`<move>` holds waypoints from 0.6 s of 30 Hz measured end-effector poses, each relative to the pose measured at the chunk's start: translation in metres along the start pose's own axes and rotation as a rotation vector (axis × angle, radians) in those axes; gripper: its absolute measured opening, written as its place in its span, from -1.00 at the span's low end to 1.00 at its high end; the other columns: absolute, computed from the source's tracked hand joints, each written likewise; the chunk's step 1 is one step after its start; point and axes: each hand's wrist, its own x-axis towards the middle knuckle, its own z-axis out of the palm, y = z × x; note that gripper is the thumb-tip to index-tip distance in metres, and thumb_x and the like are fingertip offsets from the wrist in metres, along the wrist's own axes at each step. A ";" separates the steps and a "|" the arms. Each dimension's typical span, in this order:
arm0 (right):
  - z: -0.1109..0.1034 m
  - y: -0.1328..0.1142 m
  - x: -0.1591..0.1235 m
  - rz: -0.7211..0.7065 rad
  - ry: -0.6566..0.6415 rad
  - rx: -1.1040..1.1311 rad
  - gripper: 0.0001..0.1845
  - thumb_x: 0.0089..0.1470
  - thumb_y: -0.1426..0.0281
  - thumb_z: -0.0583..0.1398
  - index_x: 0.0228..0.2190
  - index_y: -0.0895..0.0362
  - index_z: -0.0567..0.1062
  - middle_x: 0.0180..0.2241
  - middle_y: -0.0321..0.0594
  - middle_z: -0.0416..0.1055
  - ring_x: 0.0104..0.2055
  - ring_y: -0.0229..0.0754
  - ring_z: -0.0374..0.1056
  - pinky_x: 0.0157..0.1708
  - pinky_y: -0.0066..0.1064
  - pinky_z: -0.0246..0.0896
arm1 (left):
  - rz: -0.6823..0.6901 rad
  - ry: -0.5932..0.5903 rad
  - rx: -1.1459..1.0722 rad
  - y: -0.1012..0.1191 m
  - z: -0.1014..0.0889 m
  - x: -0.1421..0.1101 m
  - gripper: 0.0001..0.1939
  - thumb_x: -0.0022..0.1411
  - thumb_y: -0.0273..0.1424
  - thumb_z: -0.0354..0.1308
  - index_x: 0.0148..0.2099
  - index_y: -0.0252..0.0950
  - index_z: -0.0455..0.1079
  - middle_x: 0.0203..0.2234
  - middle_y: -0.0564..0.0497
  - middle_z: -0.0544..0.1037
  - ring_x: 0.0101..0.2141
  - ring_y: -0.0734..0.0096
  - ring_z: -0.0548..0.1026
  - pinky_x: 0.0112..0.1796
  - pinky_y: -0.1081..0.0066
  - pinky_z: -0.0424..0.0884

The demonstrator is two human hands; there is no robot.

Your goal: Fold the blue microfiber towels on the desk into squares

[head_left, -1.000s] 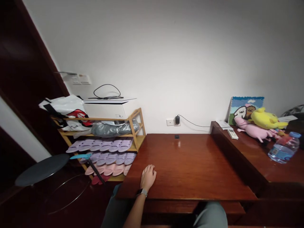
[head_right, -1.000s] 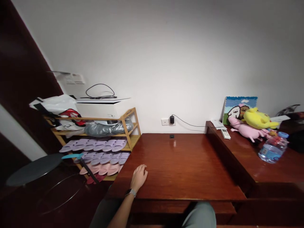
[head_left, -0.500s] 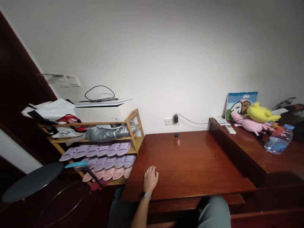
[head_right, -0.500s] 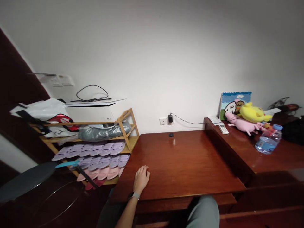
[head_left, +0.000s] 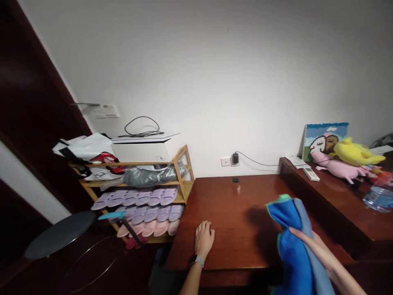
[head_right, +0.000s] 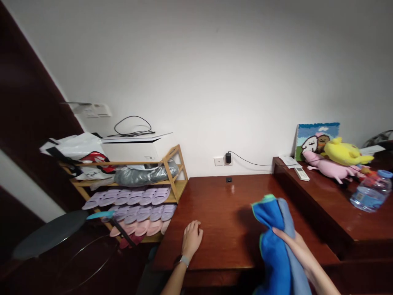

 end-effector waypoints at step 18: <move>0.254 -0.081 0.171 -0.223 -0.460 -0.800 0.47 -0.32 -0.04 0.48 0.46 -0.24 -0.15 0.54 -0.10 -0.37 0.52 0.40 -0.48 0.33 0.43 -0.38 | -0.099 -0.088 -0.047 -0.004 0.006 -0.004 -0.59 0.27 -0.52 0.03 0.10 -0.20 0.50 0.02 -0.10 0.54 0.10 0.13 0.43 0.20 0.16 0.20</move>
